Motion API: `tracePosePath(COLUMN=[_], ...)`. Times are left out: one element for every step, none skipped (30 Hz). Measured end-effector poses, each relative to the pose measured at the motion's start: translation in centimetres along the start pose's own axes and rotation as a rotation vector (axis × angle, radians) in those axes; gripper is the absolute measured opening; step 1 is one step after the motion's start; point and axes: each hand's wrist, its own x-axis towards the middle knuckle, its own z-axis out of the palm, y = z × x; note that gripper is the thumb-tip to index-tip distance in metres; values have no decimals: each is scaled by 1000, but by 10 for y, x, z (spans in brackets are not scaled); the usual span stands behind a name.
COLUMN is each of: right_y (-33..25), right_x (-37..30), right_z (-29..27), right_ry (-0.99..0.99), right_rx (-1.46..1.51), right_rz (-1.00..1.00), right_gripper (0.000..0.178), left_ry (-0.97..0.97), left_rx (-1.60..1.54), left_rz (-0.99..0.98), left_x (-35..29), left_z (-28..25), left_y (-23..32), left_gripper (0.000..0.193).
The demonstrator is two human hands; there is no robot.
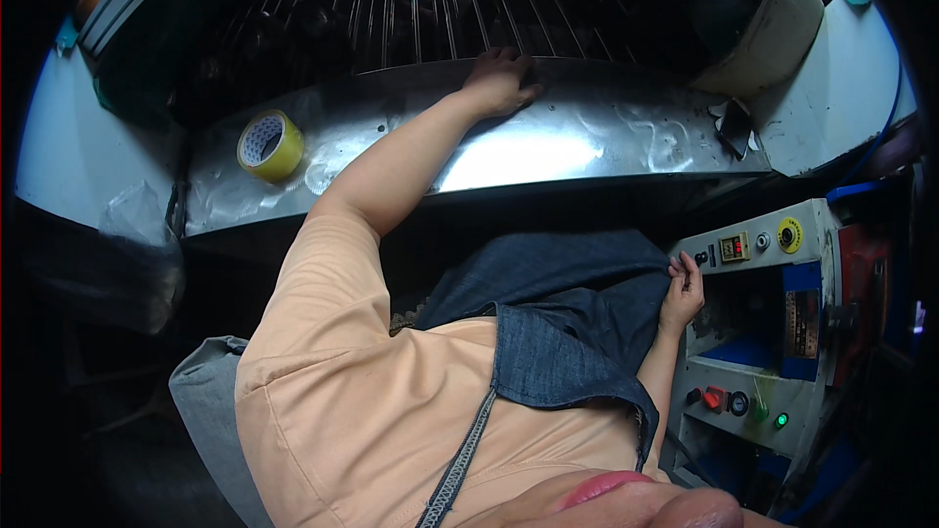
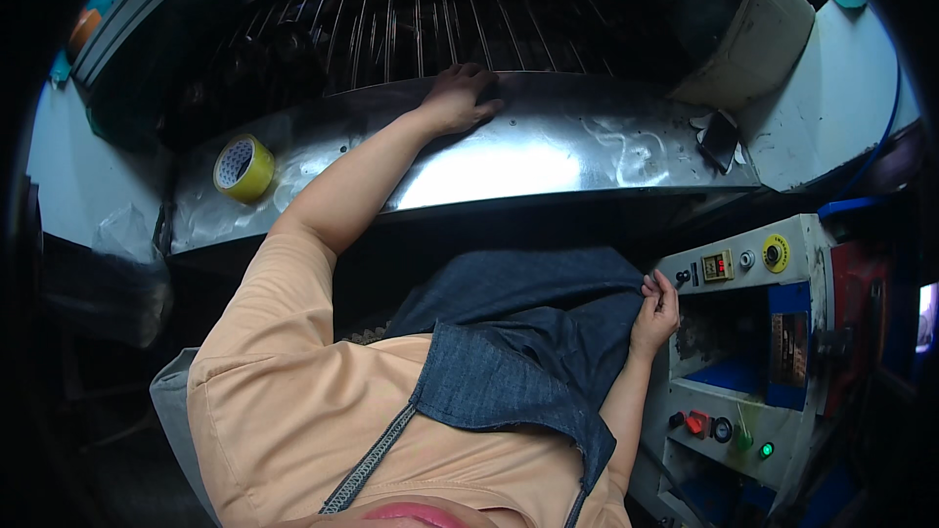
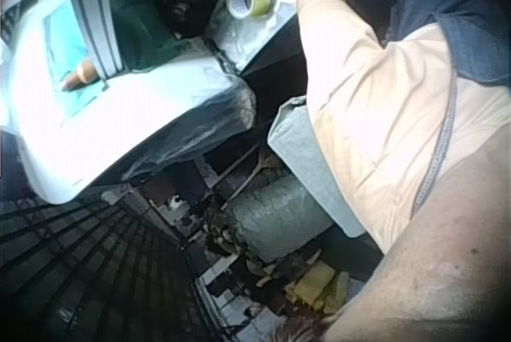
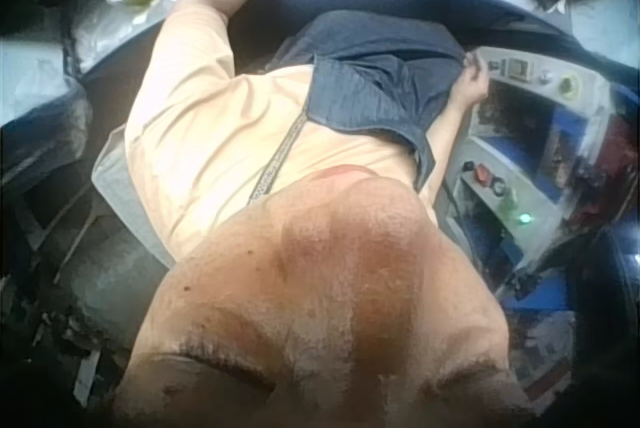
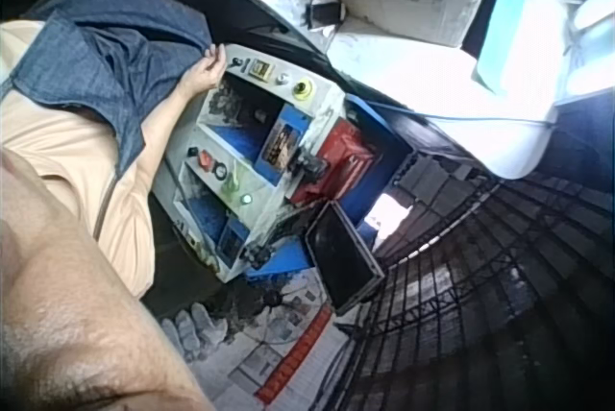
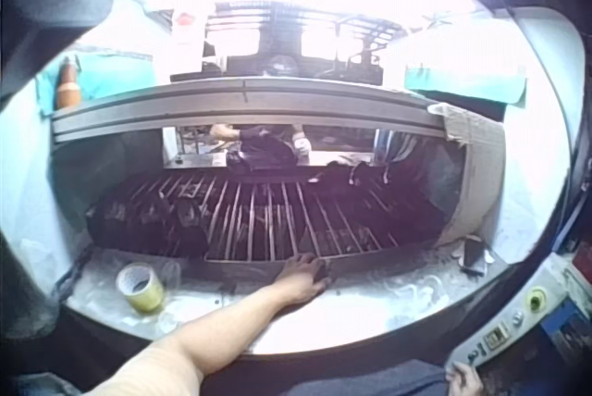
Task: Operating an industrial machine to process shoe soles or components, taking items from a conveyor and placing them in a press.
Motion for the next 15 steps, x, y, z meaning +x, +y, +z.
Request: tracePosePath(right_y=[1, 2, 3, 4, 5, 6, 6, 6, 6, 6, 7, 6, 6, 6, 6], right_x=[0, 0, 0, 0, 0, 0, 0, 0, 0, 0, 0, 0, 0, 0, 0], right_z=[0, 0, 0, 0, -1, -2, -3, -3, -2, -3, -3, -3, -3, -3, -3], right_ry=[-2, -1, -3, -5, -6, -24, -42, -42, -40, -37, -36, -37, -39, -39, -42], right_rx=[-3, -3, -3, -2, -2, 1, 5, 5, 9, 14, 14, 9, 4, 4, -2], right_rz=[-6, -6, -11, -17, -17, 2, 21, 21, 22, 23, 23, 19, 15, 14, 11], right_gripper=[25, 25, 25, 25, 25, 25, 25, 25, 25, 25, 25, 25, 25, 25, 25], left_ry=[0, -4, -6, -6, -4, -2, -2, -4, -7, -7, -8, -8, -8, -8, -8], left_rx=[0, 1, 2, 2, 4, 6, 6, 2, -2, -2, 0, 2, 1, 4, 7], left_rz=[0, -6, -13, -13, -9, -5, -5, -2, 3, 3, -3, -9, -9, -7, -4], left_x=[0, 0, 0, 0, 0, 0, 0, 1, 1, 1, 1, 1, 1, 1, 1], left_z=[0, -1, -1, -1, 0, 0, 1, 1, 2, 2, 2, 2, 2, 3, 3], left_y=[1, 1, 2, 1, 1, 1, 0, -1, -1, -1, 0, 0, -1, -1, -1], left_gripper=[56, 56, 56, 56, 56, 56, 56, 56, 56, 56, 56, 56, 56, 56, 56])
